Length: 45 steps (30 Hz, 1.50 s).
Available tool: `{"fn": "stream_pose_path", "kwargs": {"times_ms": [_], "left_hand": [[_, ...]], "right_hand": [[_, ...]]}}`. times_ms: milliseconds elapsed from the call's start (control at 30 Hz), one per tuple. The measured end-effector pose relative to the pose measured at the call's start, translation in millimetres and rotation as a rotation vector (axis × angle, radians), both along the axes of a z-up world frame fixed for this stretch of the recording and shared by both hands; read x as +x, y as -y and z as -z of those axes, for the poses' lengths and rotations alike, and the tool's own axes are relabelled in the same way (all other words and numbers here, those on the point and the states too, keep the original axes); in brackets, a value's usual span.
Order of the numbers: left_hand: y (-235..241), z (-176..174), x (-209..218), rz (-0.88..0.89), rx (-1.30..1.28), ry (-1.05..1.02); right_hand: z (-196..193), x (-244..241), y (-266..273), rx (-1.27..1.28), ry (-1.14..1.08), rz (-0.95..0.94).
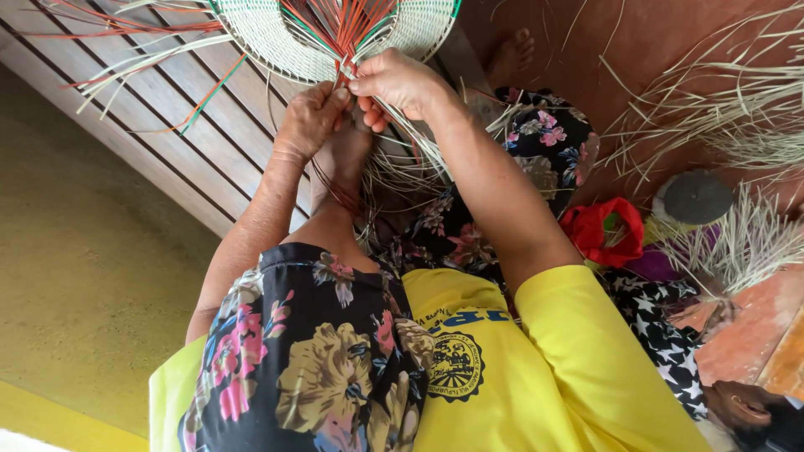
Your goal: Weaving and tucking fibers to finish the edge of a hand fan
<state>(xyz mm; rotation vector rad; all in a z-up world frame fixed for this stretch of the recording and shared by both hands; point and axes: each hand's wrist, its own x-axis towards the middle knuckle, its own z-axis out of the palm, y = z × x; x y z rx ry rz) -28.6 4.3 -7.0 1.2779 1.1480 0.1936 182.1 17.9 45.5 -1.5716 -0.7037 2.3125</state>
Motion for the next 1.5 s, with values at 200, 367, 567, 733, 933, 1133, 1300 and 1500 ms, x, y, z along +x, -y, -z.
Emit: {"fn": "stream_pose_path", "kwargs": {"times_ms": [200,367,567,733,933,1133,1300,1500], "left_hand": [[1,-4,-1,0.010,0.010,-0.034],[1,-7,-2,-0.008,0.024,-0.075],[2,-7,0,-0.014,0.038,-0.047],[4,1,-2,-0.007,0.042,-0.055],[4,3,-8,0.029,0.102,-0.083],[25,-21,-44,0.204,0.348,-0.361],[72,-13,-113,0.337,0.432,-0.724],[-1,-77,-120,0.935,0.180,-1.107]], "right_hand": [[16,-6,11,0.007,0.046,0.120],[22,-22,36,0.144,0.032,0.290],[26,-26,46,0.415,0.123,0.348],[-1,-9,10,0.021,0.000,0.242],[3,-16,14,0.090,0.151,0.113],[32,-24,37,0.389,0.041,0.294],[56,-21,42,0.528,0.281,0.104],[90,-26,45,0.818,0.279,0.168]]}}
